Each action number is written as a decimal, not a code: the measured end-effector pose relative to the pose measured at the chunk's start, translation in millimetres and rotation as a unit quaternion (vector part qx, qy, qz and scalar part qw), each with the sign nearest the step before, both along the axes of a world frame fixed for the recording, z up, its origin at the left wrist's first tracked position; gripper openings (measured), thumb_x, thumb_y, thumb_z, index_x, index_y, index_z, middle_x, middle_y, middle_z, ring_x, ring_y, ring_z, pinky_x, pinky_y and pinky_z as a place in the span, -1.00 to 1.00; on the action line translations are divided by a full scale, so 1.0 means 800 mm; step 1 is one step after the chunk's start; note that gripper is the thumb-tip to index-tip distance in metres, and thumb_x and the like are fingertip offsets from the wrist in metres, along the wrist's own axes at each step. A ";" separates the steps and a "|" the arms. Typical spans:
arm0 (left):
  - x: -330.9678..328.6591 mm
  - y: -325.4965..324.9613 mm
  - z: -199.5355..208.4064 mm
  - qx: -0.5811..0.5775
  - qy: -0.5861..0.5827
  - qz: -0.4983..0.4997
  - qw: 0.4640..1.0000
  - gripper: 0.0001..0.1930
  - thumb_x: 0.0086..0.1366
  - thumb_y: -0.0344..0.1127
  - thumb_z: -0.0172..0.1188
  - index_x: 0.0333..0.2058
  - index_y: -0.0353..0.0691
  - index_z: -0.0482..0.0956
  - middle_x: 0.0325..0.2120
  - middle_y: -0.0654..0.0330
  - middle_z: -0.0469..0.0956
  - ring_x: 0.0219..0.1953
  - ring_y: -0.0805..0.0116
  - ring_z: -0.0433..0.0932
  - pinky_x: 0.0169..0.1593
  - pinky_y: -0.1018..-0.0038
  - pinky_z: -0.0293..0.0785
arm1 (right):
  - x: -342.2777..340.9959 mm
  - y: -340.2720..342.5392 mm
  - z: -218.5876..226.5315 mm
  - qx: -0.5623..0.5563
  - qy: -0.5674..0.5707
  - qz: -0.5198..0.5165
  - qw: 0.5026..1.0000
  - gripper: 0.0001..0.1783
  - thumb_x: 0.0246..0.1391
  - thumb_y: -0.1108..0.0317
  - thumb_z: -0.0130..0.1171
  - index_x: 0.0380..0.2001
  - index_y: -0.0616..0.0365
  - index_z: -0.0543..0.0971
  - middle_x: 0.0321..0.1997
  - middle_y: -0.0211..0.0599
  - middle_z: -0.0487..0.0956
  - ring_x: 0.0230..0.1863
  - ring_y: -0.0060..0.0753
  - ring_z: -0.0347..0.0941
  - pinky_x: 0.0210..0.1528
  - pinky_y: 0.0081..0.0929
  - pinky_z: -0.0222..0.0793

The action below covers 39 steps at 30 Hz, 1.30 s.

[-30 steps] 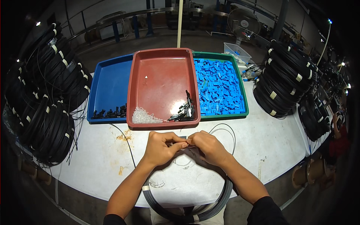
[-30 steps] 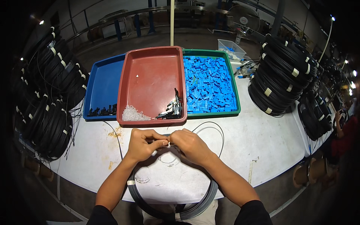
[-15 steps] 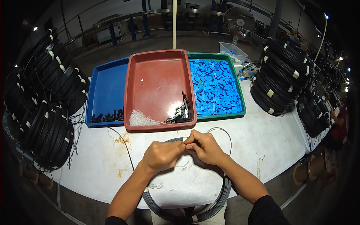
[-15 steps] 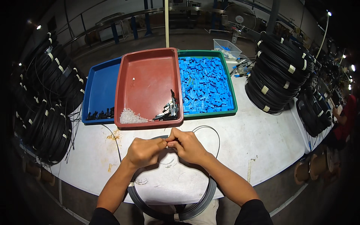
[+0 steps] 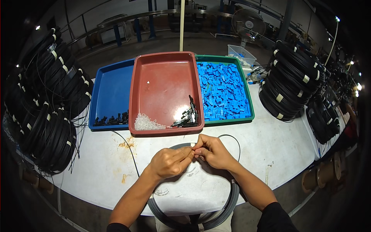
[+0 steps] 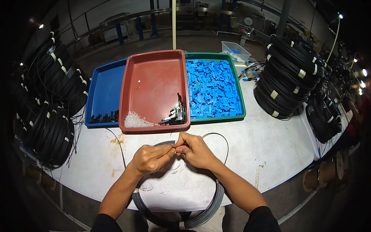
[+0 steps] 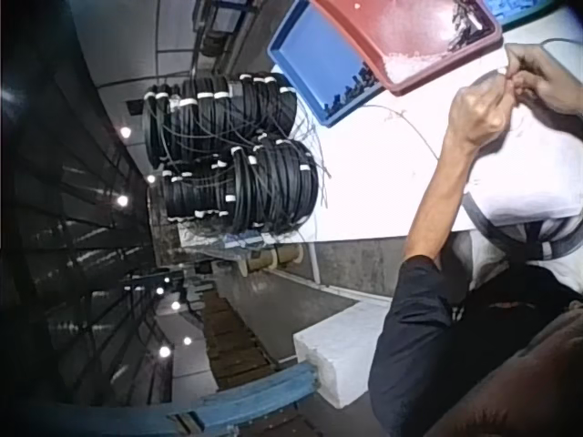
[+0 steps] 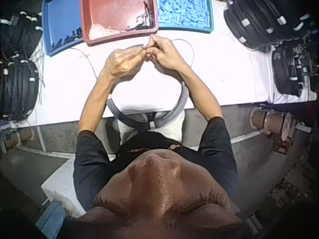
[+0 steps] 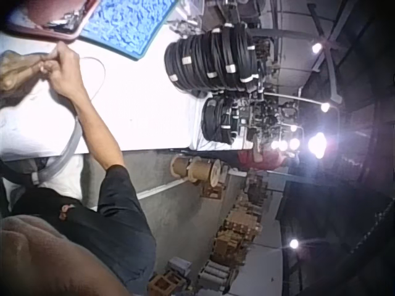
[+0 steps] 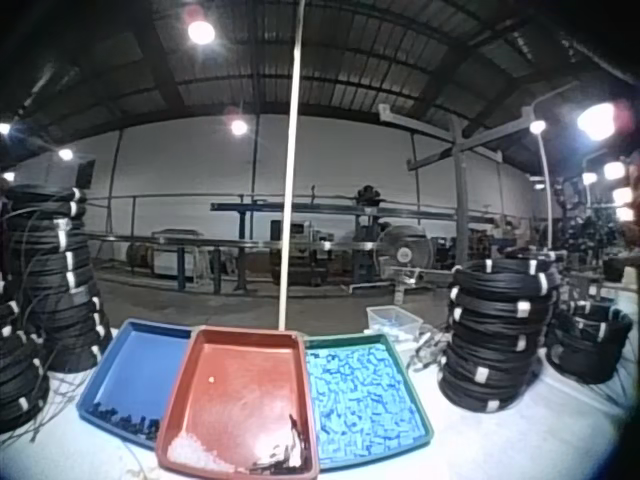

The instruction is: The person assembles connectors onto the wire ends of coiled cables by attaching plastic connector pieces from trays, then stacks the assembled cable coils.

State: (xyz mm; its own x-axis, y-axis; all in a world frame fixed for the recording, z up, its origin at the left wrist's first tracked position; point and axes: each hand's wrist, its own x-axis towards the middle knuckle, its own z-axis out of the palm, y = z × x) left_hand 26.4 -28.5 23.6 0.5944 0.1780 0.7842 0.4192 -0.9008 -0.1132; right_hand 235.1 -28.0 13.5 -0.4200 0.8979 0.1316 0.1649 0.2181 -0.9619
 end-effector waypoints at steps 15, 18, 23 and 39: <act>0.004 -0.007 0.009 -0.275 -0.145 -0.017 0.950 -0.95 0.12 -0.55 0.34 -0.40 -0.36 0.72 -0.45 0.09 0.72 -0.50 0.39 0.71 -0.43 0.57 0.63 | -0.005 -0.007 0.008 0.405 -0.098 -0.076 0.906 -0.84 -0.08 0.65 0.29 -0.38 0.29 0.55 -0.43 -0.21 0.61 -0.46 -0.30 0.52 -0.40 -0.43 0.43; 0.001 -0.005 0.007 -0.133 -0.013 0.004 0.991 -0.93 0.07 -0.54 0.34 -0.42 -0.35 0.72 -0.45 0.11 0.72 -0.55 0.30 0.68 -0.44 0.48 0.63 | -0.004 -0.005 0.003 0.078 -0.036 -0.048 0.995 -0.89 0.15 0.67 0.20 -0.42 0.29 0.52 -0.56 -0.24 0.60 -0.53 -0.57 0.50 -0.42 -0.61 0.38; -0.002 -0.001 0.002 -0.357 -0.166 -0.011 0.919 -0.83 0.10 -0.49 0.40 -0.28 -0.31 0.73 -0.44 0.13 0.72 -0.51 0.46 0.68 -0.48 0.56 0.53 | -0.007 -0.005 0.012 0.274 -0.090 -0.042 0.957 -0.87 0.01 0.69 0.24 -0.41 0.27 0.52 -0.40 -0.20 0.61 -0.43 -0.35 0.54 -0.38 -0.49 0.42; 0.004 -0.007 0.013 -0.225 -0.032 0.014 0.974 -0.83 -0.08 -0.58 0.35 -0.42 -0.35 0.72 -0.49 0.12 0.71 -0.55 0.25 0.67 -0.49 0.49 0.58 | -0.010 -0.013 0.014 0.135 -0.046 -0.086 0.986 -0.91 0.06 0.66 0.17 -0.38 0.30 0.47 -0.57 -0.11 0.56 -0.55 -0.12 0.52 -0.46 -0.43 0.37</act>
